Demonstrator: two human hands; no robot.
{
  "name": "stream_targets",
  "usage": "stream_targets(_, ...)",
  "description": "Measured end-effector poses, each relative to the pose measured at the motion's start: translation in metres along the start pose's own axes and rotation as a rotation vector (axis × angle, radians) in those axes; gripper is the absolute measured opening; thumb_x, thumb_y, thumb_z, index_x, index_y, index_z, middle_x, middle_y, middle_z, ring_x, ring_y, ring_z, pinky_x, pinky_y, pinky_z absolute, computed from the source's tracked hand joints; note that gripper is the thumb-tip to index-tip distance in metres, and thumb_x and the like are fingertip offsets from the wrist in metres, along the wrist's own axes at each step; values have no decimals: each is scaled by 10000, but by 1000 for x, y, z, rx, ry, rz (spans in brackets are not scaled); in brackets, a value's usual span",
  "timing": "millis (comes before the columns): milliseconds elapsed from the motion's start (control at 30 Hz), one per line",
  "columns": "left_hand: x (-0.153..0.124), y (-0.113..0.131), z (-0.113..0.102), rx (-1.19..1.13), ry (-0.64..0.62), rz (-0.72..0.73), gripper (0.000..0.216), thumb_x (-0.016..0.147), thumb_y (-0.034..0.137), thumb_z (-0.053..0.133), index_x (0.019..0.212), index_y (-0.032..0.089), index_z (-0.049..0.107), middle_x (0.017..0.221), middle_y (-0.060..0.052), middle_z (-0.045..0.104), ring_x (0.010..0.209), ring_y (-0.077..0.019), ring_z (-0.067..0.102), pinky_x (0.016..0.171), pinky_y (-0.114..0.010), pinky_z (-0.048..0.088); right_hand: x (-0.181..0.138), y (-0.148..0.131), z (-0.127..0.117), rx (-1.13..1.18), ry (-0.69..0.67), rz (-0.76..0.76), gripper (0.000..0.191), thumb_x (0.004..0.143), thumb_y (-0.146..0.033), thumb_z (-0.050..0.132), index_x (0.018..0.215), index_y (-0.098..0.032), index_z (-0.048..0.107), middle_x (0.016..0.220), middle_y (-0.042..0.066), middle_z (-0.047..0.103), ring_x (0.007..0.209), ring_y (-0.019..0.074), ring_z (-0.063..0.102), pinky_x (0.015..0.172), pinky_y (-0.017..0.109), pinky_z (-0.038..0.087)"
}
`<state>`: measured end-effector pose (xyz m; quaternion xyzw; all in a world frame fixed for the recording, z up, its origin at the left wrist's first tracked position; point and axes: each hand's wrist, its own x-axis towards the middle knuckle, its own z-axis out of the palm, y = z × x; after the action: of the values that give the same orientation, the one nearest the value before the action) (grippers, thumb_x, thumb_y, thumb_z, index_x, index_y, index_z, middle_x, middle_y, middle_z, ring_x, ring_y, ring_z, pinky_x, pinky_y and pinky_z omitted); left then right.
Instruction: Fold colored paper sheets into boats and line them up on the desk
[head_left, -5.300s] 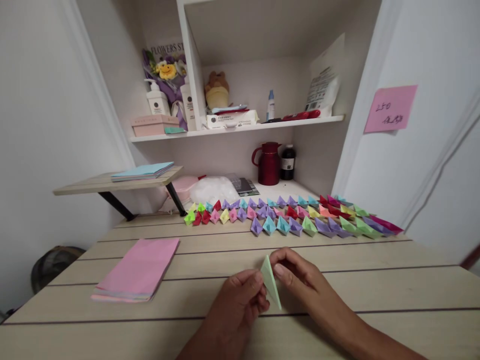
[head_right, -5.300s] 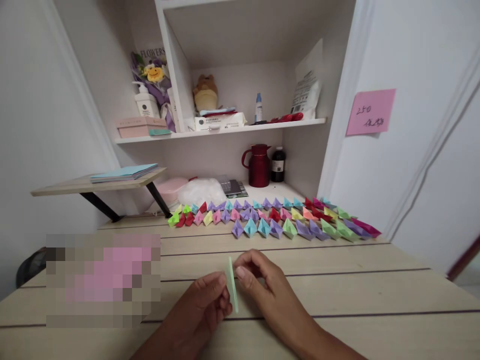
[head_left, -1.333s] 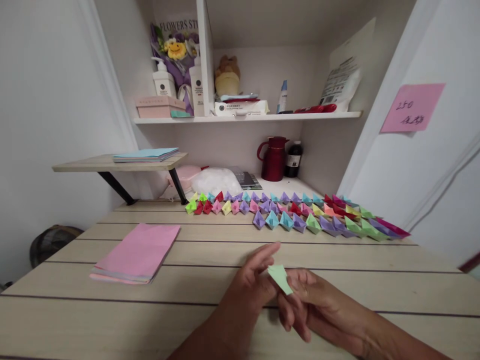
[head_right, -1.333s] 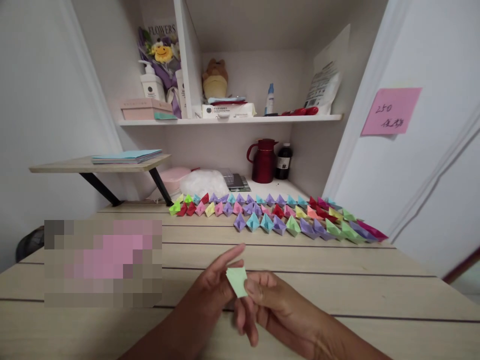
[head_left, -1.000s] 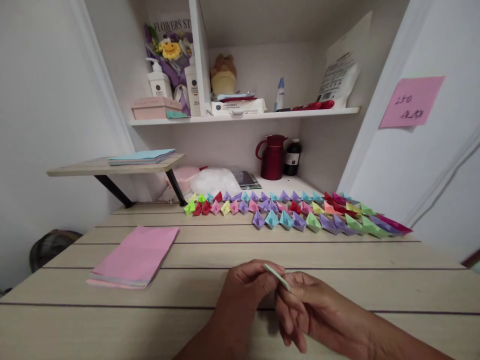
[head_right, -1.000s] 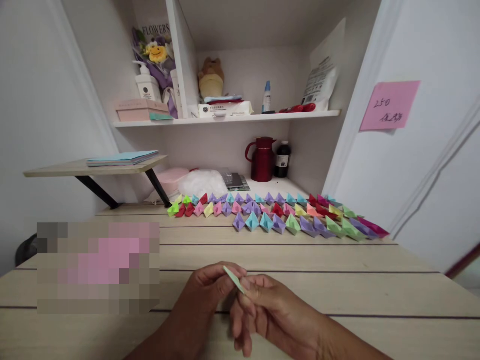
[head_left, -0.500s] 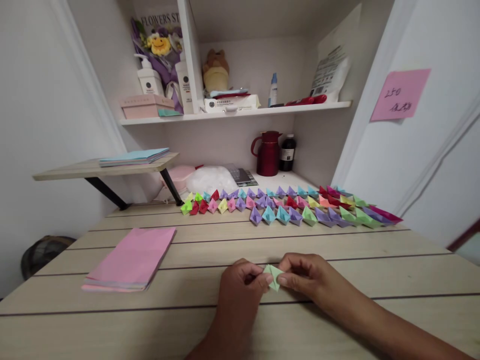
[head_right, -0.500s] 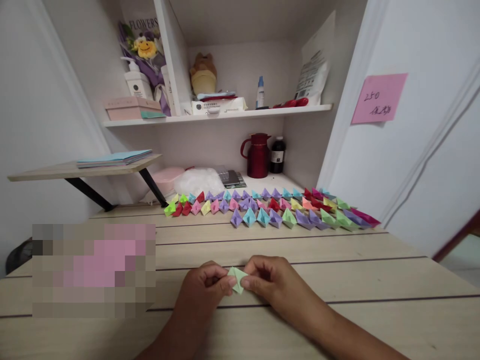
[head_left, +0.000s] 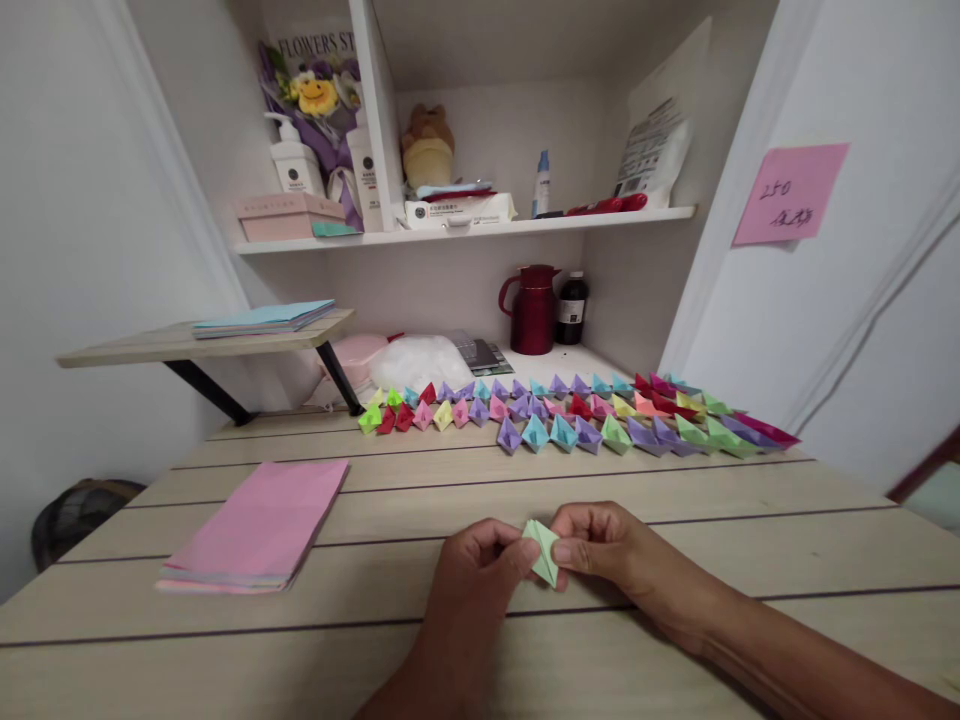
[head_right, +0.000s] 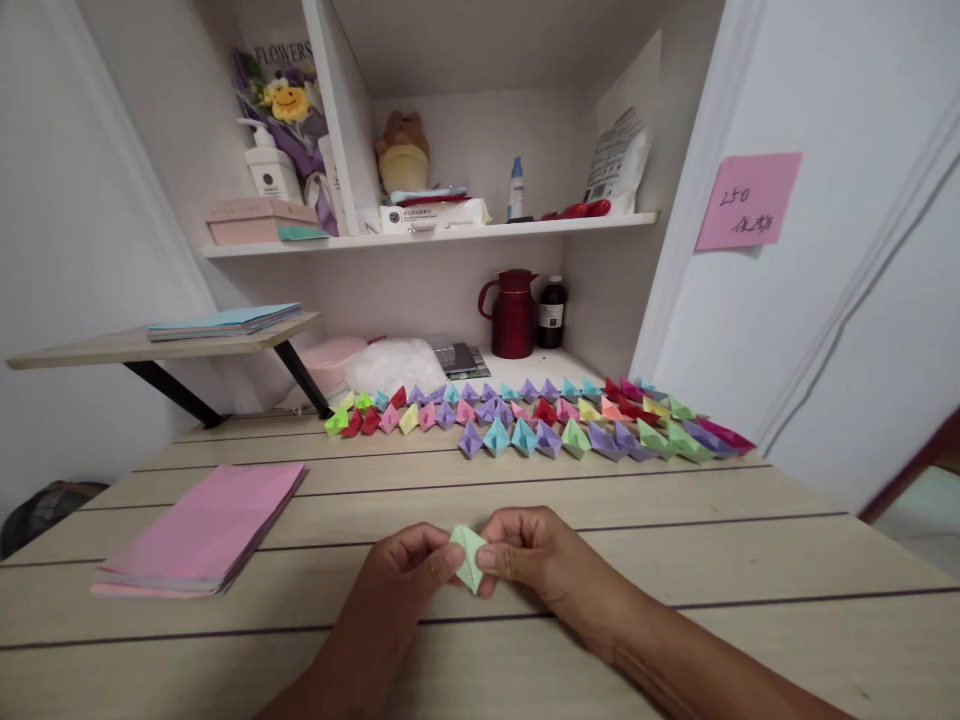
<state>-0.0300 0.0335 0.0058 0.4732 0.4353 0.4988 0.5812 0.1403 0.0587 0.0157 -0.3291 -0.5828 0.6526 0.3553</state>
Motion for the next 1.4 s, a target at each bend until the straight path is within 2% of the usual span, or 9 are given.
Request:
stream_targets(200, -3, 2, 2, 476, 159, 174, 117, 726, 254, 622, 636, 184, 652, 682, -19, 614, 677, -171, 537, 642, -264, 373, -1, 3, -2, -369, 101, -72, 217, 793, -379, 668, 743, -172, 631, 674, 0, 633, 647, 155, 553, 619, 265, 406)
stream_targets(300, -4, 0, 2, 621, 177, 226, 120, 726, 213, 608, 612, 193, 642, 697, -16, 616, 686, -171, 545, 656, -270, 368, -3, 1, -2, -534, 164, -221, 81, 818, -263, 643, 853, -190, 639, 875, 31, 658, 809, 188, 589, 726, 294, 445)
stream_targets(367, -4, 0, 2, 683, 182, 228, 125, 726, 203, 613, 605, 198, 643, 697, -16, 625, 680, -171, 550, 659, -276, 359, -4, 0, -1, -599, 186, -319, 135, 818, -208, 641, 954, -211, 637, 1025, 53, 646, 956, 213, 584, 840, 324, 447)
stream_targets(500, -4, -1, 3, 796, 193, 228, 135, 732, 218, 639, 599, 203, 654, 685, -20, 638, 679, -179, 554, 671, -292, 343, -4, -1, 2, -669, 177, -394, 108, 835, -205, 642, 939, -224, 662, 1042, 62, 653, 1018, 223, 588, 913, 348, 443)
stream_targets(667, -3, -3, 5, 844, 188, 263, 122, 741, 206, 651, 620, 208, 670, 677, -13, 650, 688, -181, 572, 726, -320, 363, -4, 2, 3, -705, 191, -403, 70, 862, -240, 631, 822, -221, 685, 985, 53, 677, 971, 211, 614, 873, 335, 466)
stream_targets(733, -3, -3, 5, 820, 206, 295, 70, 725, 163, 657, 714, 219, 697, 751, -12, 675, 758, -191, 598, 789, -340, 381, -4, 3, 2, -725, 191, -417, 78, 867, -235, 626, 816, -222, 683, 958, 45, 682, 944, 202, 619, 851, 328, 471)
stream_targets(867, -5, -4, 5, 812, 290, 391, 295, 672, 66, 658, 897, 250, 707, 942, -17, 680, 937, -217, 602, 899, -395, 383, -4, 3, -1, -753, 203, -438, 75, 860, -178, 621, 822, -218, 672, 935, 34, 681, 917, 191, 619, 825, 318, 473)
stream_targets(1100, -3, -7, 5, 875, 271, 476, 207, 714, 53, 626, 768, 240, 694, 787, 24, 701, 820, -183, 636, 924, -435, 376, -4, 3, -1, -802, 204, -455, 83, 854, -154, 623, 838, -224, 666, 914, 20, 688, 901, 185, 617, 813, 316, 459)
stream_targets(1400, 0, -12, 5, 890, 315, 538, 168, 712, 76, 614, 683, 237, 651, 727, 58, 703, 752, -156, 651, 955, -425, 349, -8, 2, 1, -881, 204, -446, 79, 862, -169, 603, 838, -225, 652, 864, 10, 683, 848, 179, 607, 771, 307, 433)
